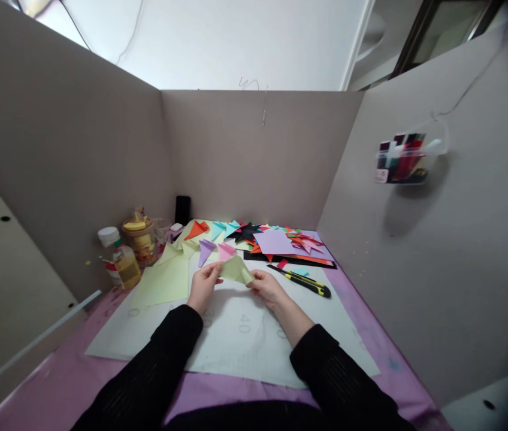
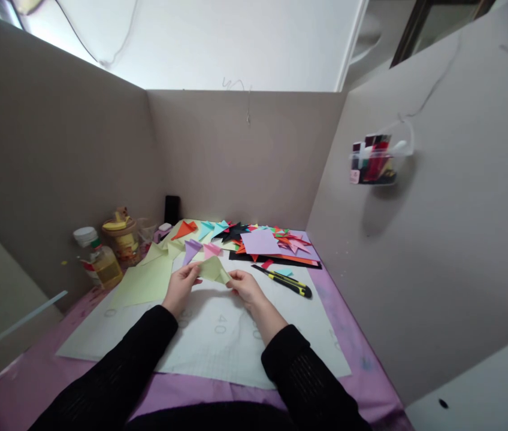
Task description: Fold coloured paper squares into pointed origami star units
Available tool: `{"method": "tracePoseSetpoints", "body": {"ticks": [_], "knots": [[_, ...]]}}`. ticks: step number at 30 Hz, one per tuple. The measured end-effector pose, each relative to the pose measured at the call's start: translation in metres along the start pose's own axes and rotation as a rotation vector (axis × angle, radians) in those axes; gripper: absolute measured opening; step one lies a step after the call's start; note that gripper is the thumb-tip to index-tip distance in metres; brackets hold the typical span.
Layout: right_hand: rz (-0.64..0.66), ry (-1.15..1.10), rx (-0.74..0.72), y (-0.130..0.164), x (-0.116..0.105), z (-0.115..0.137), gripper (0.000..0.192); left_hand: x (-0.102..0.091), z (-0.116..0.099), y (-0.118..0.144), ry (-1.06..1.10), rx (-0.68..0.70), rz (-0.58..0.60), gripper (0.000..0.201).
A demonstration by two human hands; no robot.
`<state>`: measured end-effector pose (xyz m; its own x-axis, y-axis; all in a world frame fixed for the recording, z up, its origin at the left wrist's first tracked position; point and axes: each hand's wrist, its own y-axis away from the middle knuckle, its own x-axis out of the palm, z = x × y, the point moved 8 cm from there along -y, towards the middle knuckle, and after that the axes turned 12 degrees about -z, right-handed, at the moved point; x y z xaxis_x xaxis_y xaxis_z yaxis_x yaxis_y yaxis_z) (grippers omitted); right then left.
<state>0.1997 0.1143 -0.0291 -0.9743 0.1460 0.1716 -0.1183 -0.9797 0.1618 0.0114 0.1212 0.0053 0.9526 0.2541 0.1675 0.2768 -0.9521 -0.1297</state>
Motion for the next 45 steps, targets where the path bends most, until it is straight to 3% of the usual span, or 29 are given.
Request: {"method": "tracePoseSetpoints", "body": {"ticks": [7,16,19,23,27,37,40,45], "knots": [[0.043,0.070,-0.075,0.005,0.002,0.010,0.027,0.015,0.004,0.008,-0.055,-0.021,0.177,0.038],[0.056,-0.081,-0.135,0.010,0.005,0.024,0.032,0.026,0.012,0.016,-0.001,-0.132,0.301,0.043],[0.021,0.028,-0.244,0.014,0.003,0.038,0.026,0.027,0.013,0.019,0.091,-0.191,0.320,0.042],[-0.024,0.252,-0.493,0.031,0.005,0.064,0.014,0.031,0.007,0.023,0.197,-0.211,0.371,0.036],[-0.043,0.350,-0.668,0.048,0.009,0.081,0.011,0.027,0.003,0.021,0.199,-0.187,0.336,0.032],[0.007,0.348,-0.739,0.052,0.014,0.084,0.013,0.029,-0.008,0.025,0.187,-0.100,0.379,0.033],[0.026,0.405,-0.863,0.060,0.017,0.090,0.010,0.029,-0.014,0.025,0.198,-0.059,0.389,0.039],[-0.124,0.631,-1.253,0.084,0.018,0.104,0.011,0.010,-0.023,0.017,0.068,0.031,0.111,0.053]]}}
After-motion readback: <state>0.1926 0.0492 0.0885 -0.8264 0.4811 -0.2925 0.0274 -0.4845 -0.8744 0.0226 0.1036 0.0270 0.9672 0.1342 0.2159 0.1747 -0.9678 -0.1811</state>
